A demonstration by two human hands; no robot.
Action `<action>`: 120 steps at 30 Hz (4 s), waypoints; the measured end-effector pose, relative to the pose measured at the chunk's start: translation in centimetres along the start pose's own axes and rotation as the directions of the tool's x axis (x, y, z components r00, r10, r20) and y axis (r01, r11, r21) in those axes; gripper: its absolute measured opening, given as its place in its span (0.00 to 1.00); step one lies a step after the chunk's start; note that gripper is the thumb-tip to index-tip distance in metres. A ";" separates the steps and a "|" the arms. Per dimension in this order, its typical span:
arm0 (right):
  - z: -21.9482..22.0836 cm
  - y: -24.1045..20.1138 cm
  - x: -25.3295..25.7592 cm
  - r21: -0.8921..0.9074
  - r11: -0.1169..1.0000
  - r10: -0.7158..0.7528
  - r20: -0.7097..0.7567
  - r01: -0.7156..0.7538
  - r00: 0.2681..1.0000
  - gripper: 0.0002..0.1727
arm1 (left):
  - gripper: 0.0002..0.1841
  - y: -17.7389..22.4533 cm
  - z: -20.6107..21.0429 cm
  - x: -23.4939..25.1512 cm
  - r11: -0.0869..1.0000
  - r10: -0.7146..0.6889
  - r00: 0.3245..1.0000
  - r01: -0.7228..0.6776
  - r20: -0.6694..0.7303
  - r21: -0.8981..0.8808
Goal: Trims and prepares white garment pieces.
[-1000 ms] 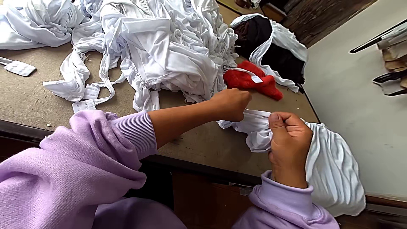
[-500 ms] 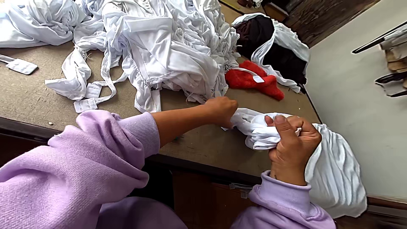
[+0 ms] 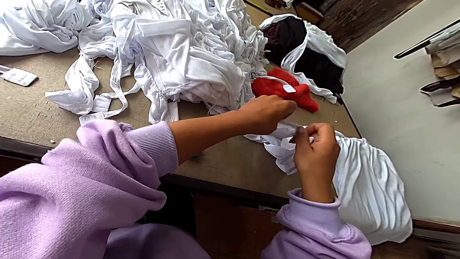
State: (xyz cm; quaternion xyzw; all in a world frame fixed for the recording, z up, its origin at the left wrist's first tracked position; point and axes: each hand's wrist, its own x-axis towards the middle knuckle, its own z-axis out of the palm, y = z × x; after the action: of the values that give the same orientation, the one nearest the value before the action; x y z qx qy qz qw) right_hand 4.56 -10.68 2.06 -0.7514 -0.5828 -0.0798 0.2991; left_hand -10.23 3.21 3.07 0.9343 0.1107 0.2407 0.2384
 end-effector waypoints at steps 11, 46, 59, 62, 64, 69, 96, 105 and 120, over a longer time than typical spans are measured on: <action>0.4 1.4 0.2 0.356 0.933 0.080 -0.086 -0.044 0.993 0.10 | 0.13 -1.9 1.6 -0.7 0.979 -0.175 0.983 0.180 0.058 -0.097; 2.9 2.3 -0.2 0.307 0.904 -0.313 0.002 0.297 0.950 0.17 | 0.07 -2.0 -0.5 -1.9 0.771 -0.098 0.966 0.225 0.239 -0.596; 2.6 3.0 -0.5 0.439 0.782 -0.509 0.041 0.442 0.860 0.10 | 0.08 -2.9 -0.7 -2.1 0.421 -0.365 0.892 0.413 0.266 -0.807; 2.4 2.1 -1.0 0.130 0.869 -0.494 0.161 0.478 0.854 0.15 | 0.08 -2.5 0.1 -1.7 0.616 -0.376 0.916 0.362 0.143 -0.699; 2.1 1.2 -1.1 -0.015 0.873 -0.477 0.186 0.487 0.859 0.16 | 0.08 -2.0 0.5 -1.5 0.792 -0.270 0.962 0.240 0.029 -0.561; 1.2 0.7 -1.0 -0.180 0.900 -0.382 0.114 0.397 0.917 0.13 | 0.07 -1.9 0.6 -1.5 0.945 -0.098 0.993 0.070 -0.071 -0.320; 2.5 0.7 0.6 0.125 0.964 -0.234 -0.019 0.235 0.972 0.29 | 0.09 -4.1 0.8 -0.8 0.982 -0.185 0.971 0.189 0.148 -0.011; 3.7 0.9 2.3 0.233 0.961 -0.158 0.019 0.149 0.987 0.27 | 0.14 -0.2 -1.1 -3.3 0.989 -0.147 0.986 0.149 0.081 -0.020; 12.6 -21.1 11.9 0.143 0.922 -0.386 0.233 0.361 0.893 0.38 | 0.13 1.2 -2.1 -22.4 0.890 -0.225 0.974 0.206 0.000 0.406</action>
State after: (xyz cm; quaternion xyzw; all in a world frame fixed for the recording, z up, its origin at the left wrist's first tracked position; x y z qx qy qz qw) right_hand -14.10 9.04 4.96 -0.6140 -0.7532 -0.0100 0.2359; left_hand -30.40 -4.22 -3.61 0.9506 0.2551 0.1628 0.0684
